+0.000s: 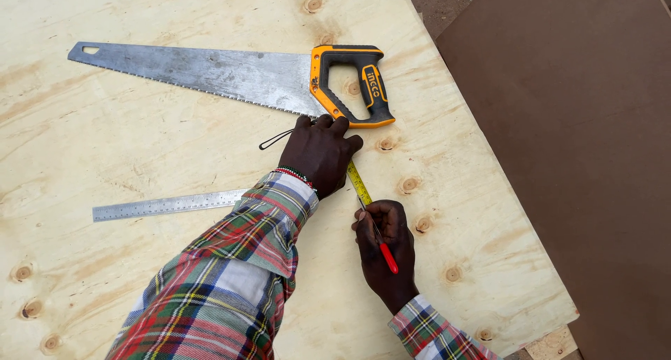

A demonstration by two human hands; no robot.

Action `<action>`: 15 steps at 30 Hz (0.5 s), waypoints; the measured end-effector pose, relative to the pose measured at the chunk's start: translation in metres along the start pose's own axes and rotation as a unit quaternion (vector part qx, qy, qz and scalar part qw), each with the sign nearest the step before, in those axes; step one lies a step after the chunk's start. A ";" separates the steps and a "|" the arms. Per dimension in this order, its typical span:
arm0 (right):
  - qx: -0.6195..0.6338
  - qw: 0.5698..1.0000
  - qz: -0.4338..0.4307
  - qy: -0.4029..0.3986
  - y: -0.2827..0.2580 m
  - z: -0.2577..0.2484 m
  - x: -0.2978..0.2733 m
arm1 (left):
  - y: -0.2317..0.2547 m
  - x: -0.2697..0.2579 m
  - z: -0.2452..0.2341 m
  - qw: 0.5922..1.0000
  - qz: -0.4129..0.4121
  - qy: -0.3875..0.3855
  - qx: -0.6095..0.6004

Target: Measuring and marking lines on a plywood sheet using a tape measure, square, and pen.

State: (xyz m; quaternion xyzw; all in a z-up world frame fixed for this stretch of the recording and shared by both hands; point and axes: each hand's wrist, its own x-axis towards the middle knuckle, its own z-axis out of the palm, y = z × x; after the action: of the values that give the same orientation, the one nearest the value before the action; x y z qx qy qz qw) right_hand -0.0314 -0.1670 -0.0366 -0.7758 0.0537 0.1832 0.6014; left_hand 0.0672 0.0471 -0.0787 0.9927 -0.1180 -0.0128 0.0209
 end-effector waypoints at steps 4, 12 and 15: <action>0.005 1.000 0.021 0.014 -0.001 0.003 -0.001 | 0.001 0.000 -0.002 1.000 -0.004 -0.003 0.003; -0.011 1.000 0.003 0.005 -0.002 0.001 -0.001 | 0.002 0.002 -0.001 1.000 -0.003 -0.014 0.012; -0.010 1.000 0.003 0.003 0.000 0.001 0.000 | 0.001 0.001 -0.001 1.000 -0.004 -0.010 0.012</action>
State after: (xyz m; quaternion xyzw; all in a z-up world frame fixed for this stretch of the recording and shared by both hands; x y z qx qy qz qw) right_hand -0.0318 -0.1662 -0.0365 -0.7824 0.0562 0.1836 0.5925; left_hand 0.0681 0.0463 -0.0776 0.9932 -0.1141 -0.0216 0.0081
